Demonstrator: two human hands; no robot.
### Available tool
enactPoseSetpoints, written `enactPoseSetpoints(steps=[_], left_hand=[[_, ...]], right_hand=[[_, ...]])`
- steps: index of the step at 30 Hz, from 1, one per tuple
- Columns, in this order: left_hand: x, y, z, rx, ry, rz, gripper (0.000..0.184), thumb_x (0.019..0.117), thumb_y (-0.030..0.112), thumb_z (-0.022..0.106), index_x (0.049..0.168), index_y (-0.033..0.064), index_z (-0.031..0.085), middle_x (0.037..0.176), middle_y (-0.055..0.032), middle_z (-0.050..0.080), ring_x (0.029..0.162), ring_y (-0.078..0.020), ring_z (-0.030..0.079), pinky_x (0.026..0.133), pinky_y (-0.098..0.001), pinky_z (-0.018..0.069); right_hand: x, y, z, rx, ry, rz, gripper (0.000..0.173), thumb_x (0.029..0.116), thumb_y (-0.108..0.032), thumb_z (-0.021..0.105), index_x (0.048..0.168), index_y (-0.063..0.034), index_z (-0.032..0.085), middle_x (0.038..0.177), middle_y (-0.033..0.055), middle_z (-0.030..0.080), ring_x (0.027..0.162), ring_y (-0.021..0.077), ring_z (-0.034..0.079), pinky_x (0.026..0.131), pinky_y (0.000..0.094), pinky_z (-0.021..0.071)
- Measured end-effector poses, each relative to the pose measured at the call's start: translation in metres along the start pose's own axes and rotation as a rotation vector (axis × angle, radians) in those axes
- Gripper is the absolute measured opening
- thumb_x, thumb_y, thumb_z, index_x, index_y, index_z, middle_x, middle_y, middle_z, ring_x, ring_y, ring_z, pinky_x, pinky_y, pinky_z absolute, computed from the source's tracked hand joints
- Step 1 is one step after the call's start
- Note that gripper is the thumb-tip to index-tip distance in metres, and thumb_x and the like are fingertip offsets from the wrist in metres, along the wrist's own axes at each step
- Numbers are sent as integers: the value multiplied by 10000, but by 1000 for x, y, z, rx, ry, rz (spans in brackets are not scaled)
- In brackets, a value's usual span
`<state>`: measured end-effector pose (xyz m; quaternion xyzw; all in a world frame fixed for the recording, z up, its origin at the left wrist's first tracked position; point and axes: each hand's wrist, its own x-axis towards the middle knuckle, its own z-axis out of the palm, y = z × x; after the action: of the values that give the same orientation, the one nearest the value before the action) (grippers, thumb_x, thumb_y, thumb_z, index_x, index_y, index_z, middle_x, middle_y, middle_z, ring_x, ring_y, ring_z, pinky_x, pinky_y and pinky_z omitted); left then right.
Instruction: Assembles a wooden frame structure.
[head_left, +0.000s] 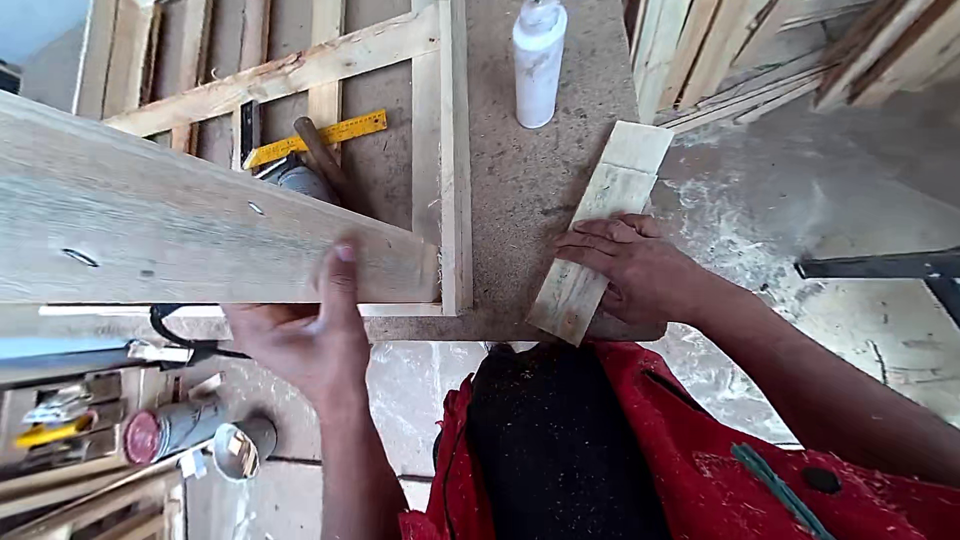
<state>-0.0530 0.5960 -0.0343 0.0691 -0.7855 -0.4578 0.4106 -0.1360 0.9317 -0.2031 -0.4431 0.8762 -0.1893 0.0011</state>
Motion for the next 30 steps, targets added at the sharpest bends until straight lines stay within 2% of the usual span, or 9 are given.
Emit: enactPoseSetpoints(steps=[2, 7, 12, 15, 22, 27, 30], left_hand=[[-15, 9, 11, 34, 25, 30, 610, 836, 26, 812, 1303, -20, 421, 1133, -67, 690, 1054, -194, 720, 924, -409, 637], [-36, 23, 29, 113, 13, 82, 591, 844, 48, 818, 1292, 4, 436, 1142, -56, 687, 1064, -193, 719, 918, -400, 642], [-53, 7, 48, 155, -39, 62, 582, 875, 54, 794, 1327, -26, 437, 1158, -77, 686, 1079, -190, 713, 929, -400, 635], [-54, 1, 48, 133, -61, 71, 590, 870, 36, 790, 1331, -16, 426, 1168, -76, 684, 1100, -195, 703, 956, -409, 620], [-51, 3, 47, 160, -83, 56, 542, 878, 43, 784, 1311, 6, 460, 1146, -43, 701, 1079, -162, 713, 945, -376, 625], [-48, 3, 46, 160, -83, 18, 569, 869, 63, 803, 1323, 0, 466, 1153, -63, 703, 1074, -178, 719, 947, -388, 629], [-50, 6, 43, 203, -105, 12, 518, 884, 117, 803, 1295, 9, 507, 1108, -40, 720, 1021, -157, 733, 910, -386, 642]], right_hand=[[0, 7, 1, 21, 4, -29, 763, 706, -288, 743, 1448, -249, 567, 1513, -54, 549, 1429, 269, 450, 1096, 608, 326], [0, 17, 6, 82, 26, -68, 828, 636, -276, 791, 1436, -268, 575, 1502, -73, 551, 1399, 259, 465, 1061, 614, 323], [-3, 23, 15, 150, 61, -44, 858, 613, -274, 818, 1434, -301, 570, 1502, -108, 544, 1414, 243, 438, 1081, 604, 299], [-4, 24, 19, 201, 98, -42, 867, 595, -262, 814, 1428, -292, 575, 1493, -106, 552, 1418, 247, 428, 1091, 602, 277], [-3, 26, 17, 225, 103, -43, 899, 563, -246, 819, 1426, -311, 578, 1501, -121, 543, 1427, 222, 416, 1102, 578, 267], [-1, 28, 14, 206, 93, -43, 914, 558, -247, 824, 1435, -314, 575, 1511, -135, 528, 1432, 206, 403, 1101, 568, 273], [-3, 24, 12, 220, 102, -36, 920, 543, -245, 855, 1421, -302, 590, 1500, -111, 543, 1427, 235, 420, 1097, 610, 298]])
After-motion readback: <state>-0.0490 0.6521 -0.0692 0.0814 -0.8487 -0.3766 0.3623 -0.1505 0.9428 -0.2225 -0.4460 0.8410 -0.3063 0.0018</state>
